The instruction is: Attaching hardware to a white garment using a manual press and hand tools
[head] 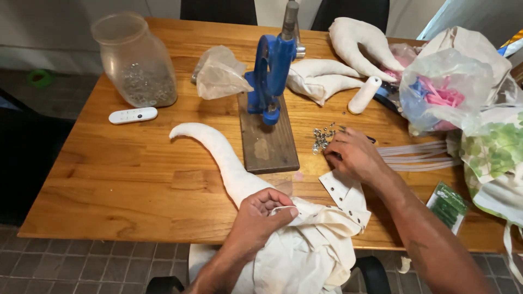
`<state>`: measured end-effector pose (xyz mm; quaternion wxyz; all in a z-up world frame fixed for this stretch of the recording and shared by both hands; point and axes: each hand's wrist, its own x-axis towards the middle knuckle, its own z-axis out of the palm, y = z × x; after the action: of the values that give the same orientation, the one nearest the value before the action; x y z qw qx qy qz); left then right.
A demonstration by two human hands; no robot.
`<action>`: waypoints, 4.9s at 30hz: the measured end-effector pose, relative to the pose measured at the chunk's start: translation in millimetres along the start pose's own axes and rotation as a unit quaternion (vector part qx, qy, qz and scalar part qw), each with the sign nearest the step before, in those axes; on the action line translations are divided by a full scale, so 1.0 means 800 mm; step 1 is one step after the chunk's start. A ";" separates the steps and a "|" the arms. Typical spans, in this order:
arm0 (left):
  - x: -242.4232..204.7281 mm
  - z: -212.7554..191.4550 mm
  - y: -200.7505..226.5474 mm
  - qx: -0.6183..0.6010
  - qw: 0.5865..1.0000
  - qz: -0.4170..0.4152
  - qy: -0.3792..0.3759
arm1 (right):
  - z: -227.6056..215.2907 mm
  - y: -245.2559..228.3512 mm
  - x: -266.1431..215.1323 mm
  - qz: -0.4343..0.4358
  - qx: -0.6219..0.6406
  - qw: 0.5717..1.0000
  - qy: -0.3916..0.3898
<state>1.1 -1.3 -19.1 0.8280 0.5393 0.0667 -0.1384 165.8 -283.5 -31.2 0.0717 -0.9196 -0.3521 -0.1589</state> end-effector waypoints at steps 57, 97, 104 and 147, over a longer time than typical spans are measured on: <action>-0.010 -0.005 0.009 0.016 1.000 -0.009 -0.003 | -0.059 -0.069 0.205 0.221 0.506 0.829 -0.091; 0.184 -0.017 0.107 0.180 0.957 0.163 0.156 | -0.017 -0.076 0.137 0.332 0.644 0.688 0.045; 0.170 0.003 0.135 0.218 0.943 0.144 0.204 | 0.000 -0.071 0.157 0.343 0.650 0.672 0.088; 0.252 -0.032 0.107 0.334 0.906 0.219 0.142 | 0.061 -0.027 0.186 0.362 0.562 0.743 0.040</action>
<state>219.7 22.6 -7.0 0.5903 0.7995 0.0134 0.1102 267.5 -162.8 -25.4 0.6417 -0.7637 -0.0150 0.0689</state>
